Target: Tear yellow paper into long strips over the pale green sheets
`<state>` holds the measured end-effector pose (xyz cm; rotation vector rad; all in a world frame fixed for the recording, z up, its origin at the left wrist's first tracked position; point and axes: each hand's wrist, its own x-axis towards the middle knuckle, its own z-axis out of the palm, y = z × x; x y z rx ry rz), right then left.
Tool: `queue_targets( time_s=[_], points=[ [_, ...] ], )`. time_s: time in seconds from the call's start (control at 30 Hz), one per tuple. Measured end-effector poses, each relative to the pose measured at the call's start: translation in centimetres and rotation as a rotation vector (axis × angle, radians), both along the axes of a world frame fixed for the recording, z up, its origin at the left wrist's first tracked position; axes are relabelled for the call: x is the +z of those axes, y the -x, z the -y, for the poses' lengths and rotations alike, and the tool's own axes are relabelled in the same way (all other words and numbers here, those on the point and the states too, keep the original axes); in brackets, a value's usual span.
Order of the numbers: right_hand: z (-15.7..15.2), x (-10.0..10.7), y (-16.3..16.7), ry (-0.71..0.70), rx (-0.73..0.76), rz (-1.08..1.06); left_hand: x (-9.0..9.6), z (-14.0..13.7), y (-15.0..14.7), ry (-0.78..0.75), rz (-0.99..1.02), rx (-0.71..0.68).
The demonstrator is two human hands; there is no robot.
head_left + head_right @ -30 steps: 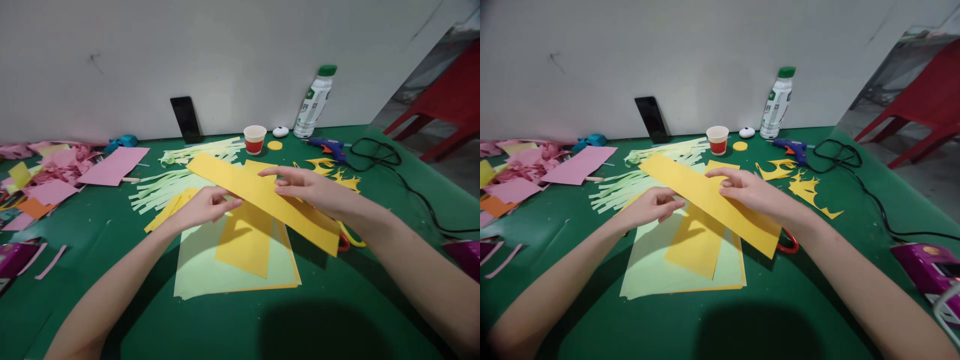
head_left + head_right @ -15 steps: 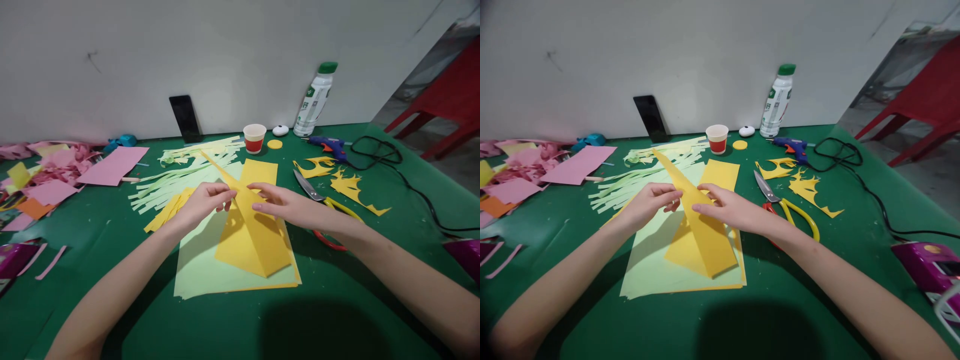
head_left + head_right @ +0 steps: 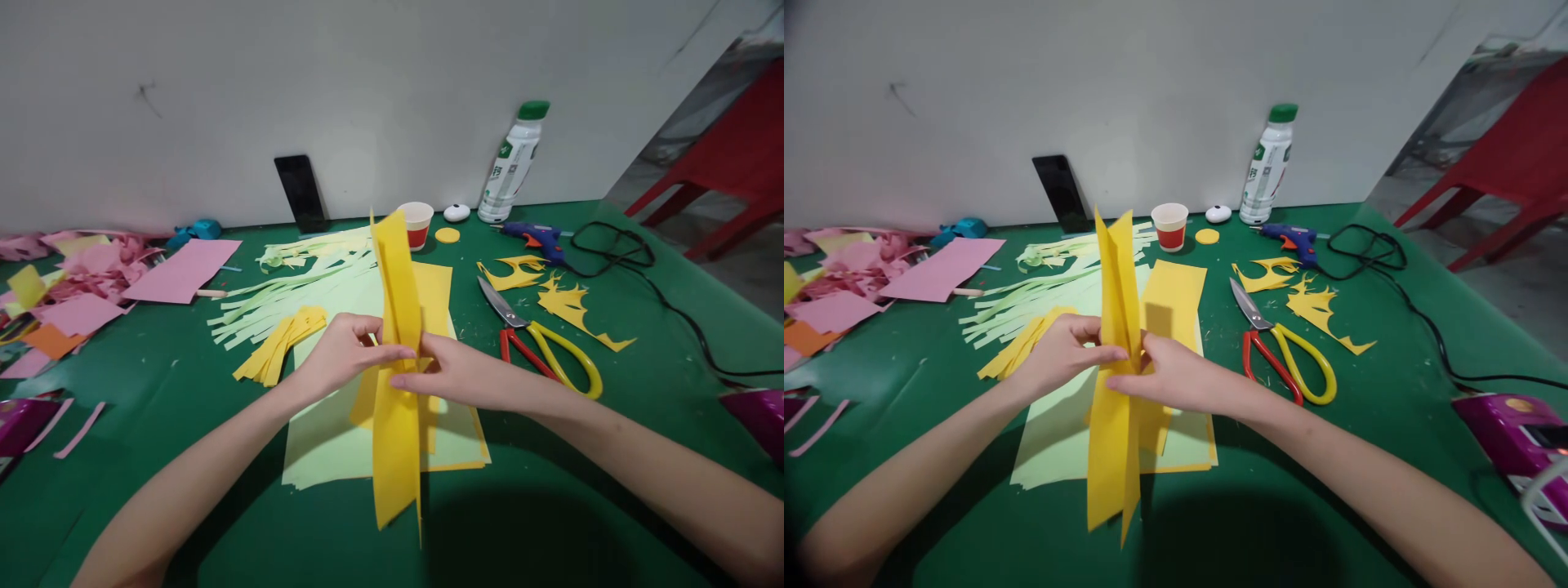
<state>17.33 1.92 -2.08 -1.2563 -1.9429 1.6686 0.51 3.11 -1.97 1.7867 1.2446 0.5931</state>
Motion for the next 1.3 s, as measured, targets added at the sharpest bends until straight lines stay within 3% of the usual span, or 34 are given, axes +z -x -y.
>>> queue_targets(
  time_s=[0.13, 0.27, 0.4, 0.5, 0.6, 0.83, 1.07, 1.17, 1.3],
  points=[
    [-0.8, 0.7, -0.7, 0.225, -0.043, -0.22, 0.4, -0.5, 0.9, -0.039, 0.106, -0.038],
    [-1.8, 0.6, -1.3, 0.316, -0.261, -0.348, 0.8, -1.1, 1.9, -0.004, 0.119, -0.074],
    [-2.7, 0.2, -1.7, 0.266, -0.33, -0.352, 0.6, -1.4, 2.6, 0.087, 0.177, -0.055],
    [-3.0, 0.1, -2.0, 0.234, -0.308, -0.362, 0.2, -1.7, 2.6, 0.132, 0.351, -0.008],
    [-2.9, 0.2, -2.2, 0.201, -0.271, -0.38, 0.0, -1.8, 2.2, 0.282, 0.472, -0.005],
    [-2.2, 0.2, -1.6, 0.258, -0.313, -0.459, 0.1, -1.2, 1.3, 0.636, 0.387, 0.08],
    [-2.3, 0.6, -1.8, 0.313, -0.405, -0.497, 0.0, -1.5, 1.6, 0.643, 0.383, -0.19],
    [-2.6, 1.1, -2.3, 0.273, -0.499, -0.542, 0.1, -1.5, 1.7, 0.662, 0.442, -0.19],
    [-3.3, 2.3, -3.8, 0.131, -0.681, -0.591, 0.2, -1.4, 1.7, 0.672, 0.468, -0.089]
  ],
)
